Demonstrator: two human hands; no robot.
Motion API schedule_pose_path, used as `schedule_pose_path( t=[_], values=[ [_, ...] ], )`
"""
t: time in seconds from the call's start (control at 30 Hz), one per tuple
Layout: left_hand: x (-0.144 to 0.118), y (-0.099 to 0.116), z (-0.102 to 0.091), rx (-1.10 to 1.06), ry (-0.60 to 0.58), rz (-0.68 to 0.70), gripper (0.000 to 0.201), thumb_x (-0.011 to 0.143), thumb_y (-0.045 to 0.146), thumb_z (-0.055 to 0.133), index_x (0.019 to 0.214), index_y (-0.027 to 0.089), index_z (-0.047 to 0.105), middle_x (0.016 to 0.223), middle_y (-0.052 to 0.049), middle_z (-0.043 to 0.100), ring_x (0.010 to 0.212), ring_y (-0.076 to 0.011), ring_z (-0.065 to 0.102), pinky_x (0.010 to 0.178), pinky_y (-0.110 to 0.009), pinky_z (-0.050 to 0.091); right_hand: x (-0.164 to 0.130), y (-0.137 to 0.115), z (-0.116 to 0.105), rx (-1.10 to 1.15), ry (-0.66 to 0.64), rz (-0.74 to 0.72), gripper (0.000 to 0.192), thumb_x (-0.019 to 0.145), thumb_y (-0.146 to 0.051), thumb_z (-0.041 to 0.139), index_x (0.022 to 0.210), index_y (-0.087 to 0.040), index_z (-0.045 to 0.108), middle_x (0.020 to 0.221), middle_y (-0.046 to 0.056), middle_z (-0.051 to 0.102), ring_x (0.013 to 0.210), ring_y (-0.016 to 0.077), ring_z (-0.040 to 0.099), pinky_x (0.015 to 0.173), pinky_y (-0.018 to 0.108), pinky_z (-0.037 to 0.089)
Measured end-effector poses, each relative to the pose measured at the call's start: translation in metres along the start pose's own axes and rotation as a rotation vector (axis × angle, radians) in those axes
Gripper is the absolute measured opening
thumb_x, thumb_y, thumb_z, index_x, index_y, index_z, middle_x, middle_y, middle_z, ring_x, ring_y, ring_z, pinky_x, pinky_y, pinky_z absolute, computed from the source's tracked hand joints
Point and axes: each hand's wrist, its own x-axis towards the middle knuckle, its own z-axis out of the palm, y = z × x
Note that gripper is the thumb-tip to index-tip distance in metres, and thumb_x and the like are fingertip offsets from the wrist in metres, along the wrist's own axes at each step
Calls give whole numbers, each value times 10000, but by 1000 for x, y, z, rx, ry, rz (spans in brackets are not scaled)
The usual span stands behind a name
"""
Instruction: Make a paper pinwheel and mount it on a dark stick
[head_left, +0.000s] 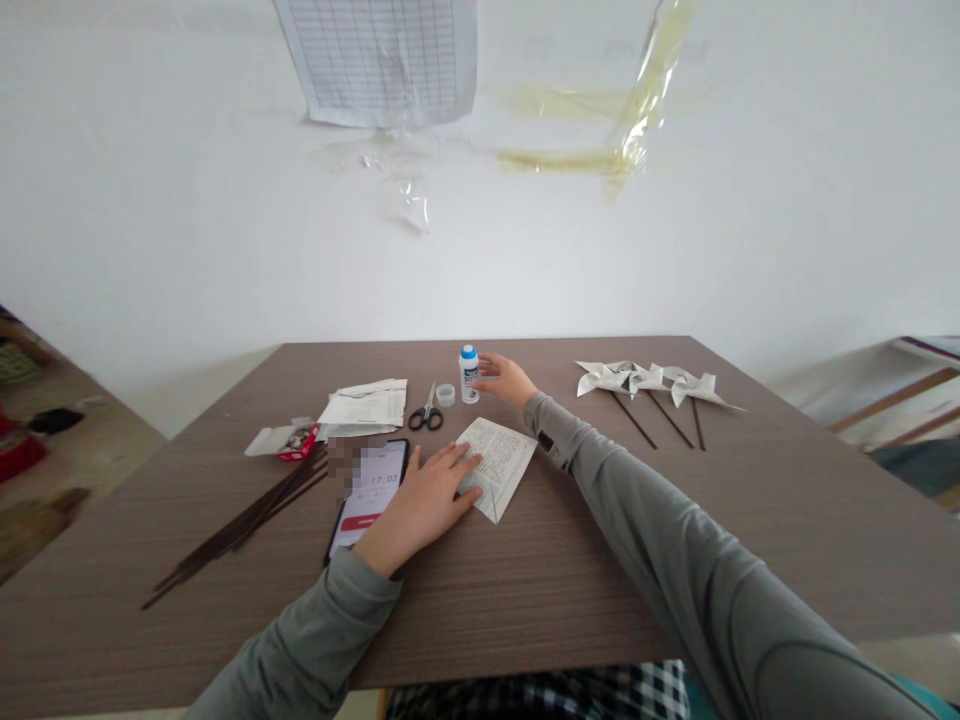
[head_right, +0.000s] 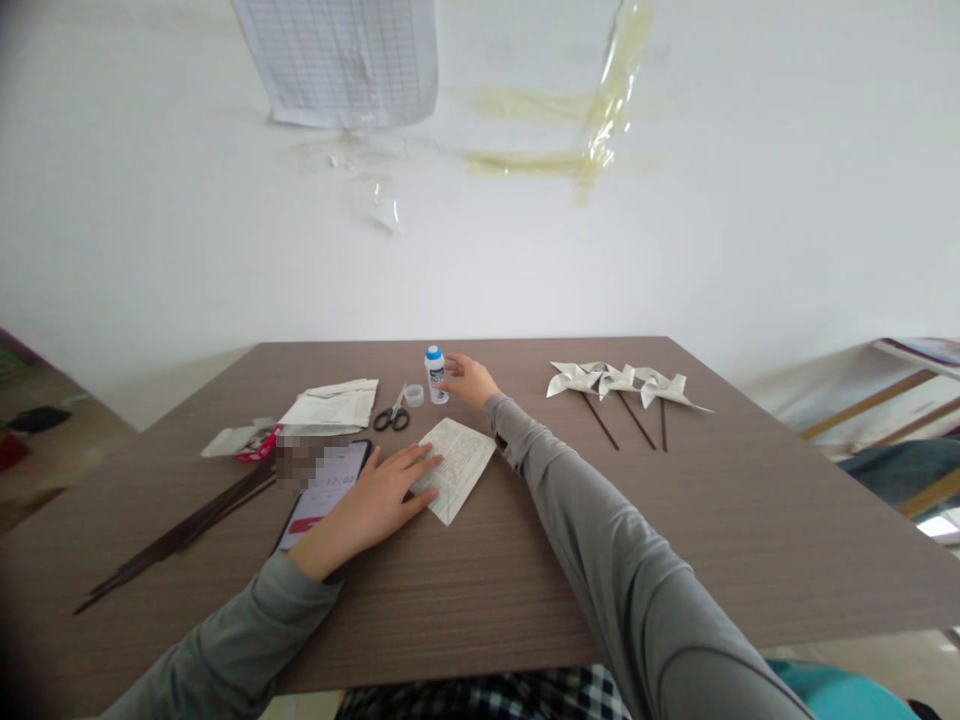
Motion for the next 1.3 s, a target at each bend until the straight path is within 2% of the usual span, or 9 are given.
schedule_pose_path(
  t=[0.1, 0.27, 0.37, 0.57, 0.73, 0.9, 1.07, 1.17, 1.3],
  values=[
    [0, -1, 1, -12, 4, -9, 599, 1208, 316, 706, 1804, 253, 730, 1982, -218, 552, 1875, -484, 502, 1531, -918, 213, 2, -1, 7, 31, 8, 20, 695, 801, -64, 1083, 1446, -214, 874, 1310, 145, 969, 1220, 324, 934, 1202, 561, 745],
    [2, -2, 3, 0, -13, -10, 610, 1218, 321, 694, 1827, 271, 706, 2000, -206, 524, 1893, -463, 476, 1544, -897, 200, 2, -4, 9, 26, 33, 41, 418, 811, -102, 1072, 1181, -213, 911, 1195, 95, 961, 1121, 303, 932, 1158, 511, 741],
    [2, -1, 1, 8, -27, -19, 618, 1219, 311, 688, 1834, 264, 695, 2009, -207, 505, 1902, -458, 461, 1547, -892, 195, 1, -5, 8, 32, 46, 40, 333, 794, -123, 1078, 1058, -213, 896, 1135, 76, 954, 1091, 307, 931, 1136, 502, 741],
    [0, 4, -4, 40, -33, -10, 606, 1231, 311, 644, 1833, 250, 685, 2007, -214, 504, 1901, -441, 466, 1536, -894, 224, -14, -5, 0, 106, 67, 15, 381, 770, -178, 1086, 1091, -209, 882, 1112, 75, 956, 1093, 322, 939, 1072, 487, 762],
    [0, 8, -2, 71, -27, -22, 584, 1237, 330, 634, 1815, 298, 705, 2003, -170, 540, 1897, -421, 479, 1548, -855, 257, -43, 0, -23, 178, 79, -24, 376, 806, -273, 1061, 1105, -229, 837, 1164, 91, 957, 1161, 352, 939, 1098, 524, 765],
    [4, 15, 5, 57, -13, -13, 570, 1244, 329, 651, 1808, 281, 722, 1996, -182, 557, 1891, -426, 484, 1556, -834, 264, -78, 11, -58, 283, 101, -99, 693, 737, -513, 1134, 1219, -291, 688, 1142, 84, 927, 1139, 361, 927, 1086, 587, 770],
    [10, 22, 17, 16, 23, 60, 487, 1255, 338, 688, 1726, 354, 811, 1965, -162, 608, 1862, -448, 512, 1524, -880, 310, -115, 22, -85, 208, 172, -155, 819, 775, -763, 1105, 1120, -348, 490, 1099, 56, 895, 1052, 337, 916, 1012, 558, 775],
    [12, 26, 22, 16, 57, 88, 431, 1262, 327, 686, 1644, 392, 875, 1899, -141, 678, 1822, -435, 554, 1516, -866, 349, -137, 28, -95, 81, 212, -199, 773, 843, -856, 1037, 1098, -341, 520, 1083, 59, 876, 1037, 344, 908, 995, 558, 776],
    [12, 30, 24, 1, 84, 104, 406, 1263, 307, 681, 1583, 392, 917, 1787, -135, 770, 1712, -411, 659, 1522, -815, 387, -157, 33, -99, -56, 210, -291, 511, 999, -770, 917, 1093, -319, 698, 1055, 72, 866, 1060, 353, 899, 1061, 571, 774]
  ],
)
